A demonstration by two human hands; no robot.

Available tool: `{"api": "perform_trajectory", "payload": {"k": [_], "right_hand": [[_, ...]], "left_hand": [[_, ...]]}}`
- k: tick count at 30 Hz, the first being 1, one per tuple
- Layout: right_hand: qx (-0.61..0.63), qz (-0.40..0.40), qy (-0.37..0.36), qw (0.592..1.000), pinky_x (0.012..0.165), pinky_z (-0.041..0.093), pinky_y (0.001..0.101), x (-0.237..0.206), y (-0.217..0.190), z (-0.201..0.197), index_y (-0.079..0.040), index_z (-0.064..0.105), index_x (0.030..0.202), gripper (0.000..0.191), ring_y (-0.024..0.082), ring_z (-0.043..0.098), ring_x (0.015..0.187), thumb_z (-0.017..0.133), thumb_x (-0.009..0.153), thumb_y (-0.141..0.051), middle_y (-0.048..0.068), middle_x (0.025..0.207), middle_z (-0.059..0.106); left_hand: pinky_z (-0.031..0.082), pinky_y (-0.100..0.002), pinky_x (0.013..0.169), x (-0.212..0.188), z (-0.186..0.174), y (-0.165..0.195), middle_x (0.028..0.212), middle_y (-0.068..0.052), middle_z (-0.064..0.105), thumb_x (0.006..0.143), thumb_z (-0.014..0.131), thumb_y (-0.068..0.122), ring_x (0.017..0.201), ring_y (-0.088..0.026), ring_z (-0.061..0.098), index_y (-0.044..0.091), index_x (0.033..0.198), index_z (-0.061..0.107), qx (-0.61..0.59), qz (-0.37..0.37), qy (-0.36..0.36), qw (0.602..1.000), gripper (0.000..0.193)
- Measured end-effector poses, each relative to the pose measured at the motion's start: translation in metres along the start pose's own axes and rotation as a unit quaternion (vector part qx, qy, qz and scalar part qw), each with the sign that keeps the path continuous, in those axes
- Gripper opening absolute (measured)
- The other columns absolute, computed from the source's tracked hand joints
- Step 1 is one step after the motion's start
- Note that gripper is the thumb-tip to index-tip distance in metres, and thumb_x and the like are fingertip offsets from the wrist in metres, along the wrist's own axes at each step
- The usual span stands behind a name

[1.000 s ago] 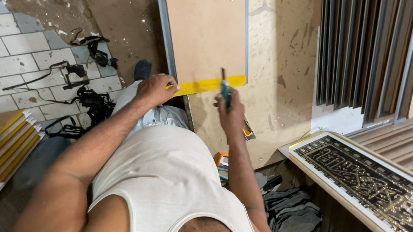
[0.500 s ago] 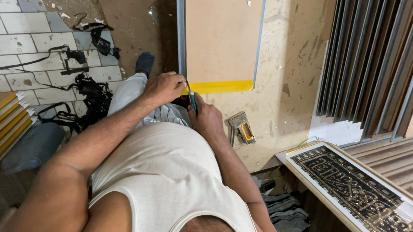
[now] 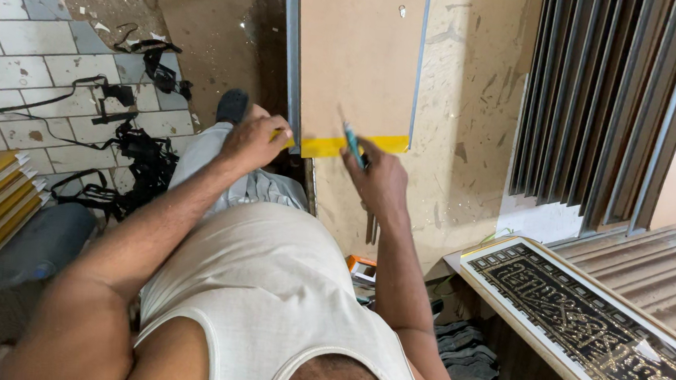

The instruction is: The person assembles a rectangular frame by applying yellow tape along the edges of a board, using a utility knife to cut the tape, and attaching white corner pieces. The person repeats the process on a second frame.

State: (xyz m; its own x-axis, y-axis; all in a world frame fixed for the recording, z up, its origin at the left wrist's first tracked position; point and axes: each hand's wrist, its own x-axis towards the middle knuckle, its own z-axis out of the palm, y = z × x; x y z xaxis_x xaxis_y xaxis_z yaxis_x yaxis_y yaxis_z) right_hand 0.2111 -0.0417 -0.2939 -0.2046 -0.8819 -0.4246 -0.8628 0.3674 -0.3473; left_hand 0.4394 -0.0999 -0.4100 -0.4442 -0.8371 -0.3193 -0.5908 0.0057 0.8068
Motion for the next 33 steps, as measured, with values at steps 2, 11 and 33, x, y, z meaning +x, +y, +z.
{"api": "perform_trajectory", "payload": {"k": [2,11,33], "right_hand": [[-0.069,-0.031,0.142,0.987,0.061,0.053,0.0434,0.03,0.007,0.009,-0.017,0.07,0.13,0.045,0.03,0.069,0.069,0.07,0.097,-0.048,0.013,0.082,0.072],[-0.173,-0.41,0.277,0.852,0.103,0.043,0.0503,0.052,0.036,0.033,-0.029,0.064,0.135,0.045,0.029,0.059,0.115,0.073,0.091,-0.033,0.014,0.131,0.058],[-0.223,-0.38,0.272,0.856,0.094,0.048,0.0466,0.041,0.148,-0.007,-0.017,0.062,0.137,0.047,0.029,0.061,0.106,0.074,0.093,-0.032,0.016,0.13,0.059]], "left_hand": [[0.052,-0.045,0.09,0.0,-0.003,-0.004,0.1,-0.015,0.069,0.094,0.074,0.032,0.109,-0.036,0.059,0.015,0.11,0.07,0.004,0.013,0.033,0.999,0.024],[0.048,-0.049,0.091,0.013,0.017,0.026,0.119,-0.011,0.069,0.092,0.082,0.033,0.107,-0.03,0.062,0.012,0.136,0.047,0.037,0.165,0.087,0.982,0.06],[0.052,-0.046,0.089,0.015,0.03,0.032,0.103,-0.01,0.066,0.073,0.086,0.025,0.1,-0.029,0.065,0.011,0.121,0.051,0.265,0.376,0.081,0.884,0.062]]}}
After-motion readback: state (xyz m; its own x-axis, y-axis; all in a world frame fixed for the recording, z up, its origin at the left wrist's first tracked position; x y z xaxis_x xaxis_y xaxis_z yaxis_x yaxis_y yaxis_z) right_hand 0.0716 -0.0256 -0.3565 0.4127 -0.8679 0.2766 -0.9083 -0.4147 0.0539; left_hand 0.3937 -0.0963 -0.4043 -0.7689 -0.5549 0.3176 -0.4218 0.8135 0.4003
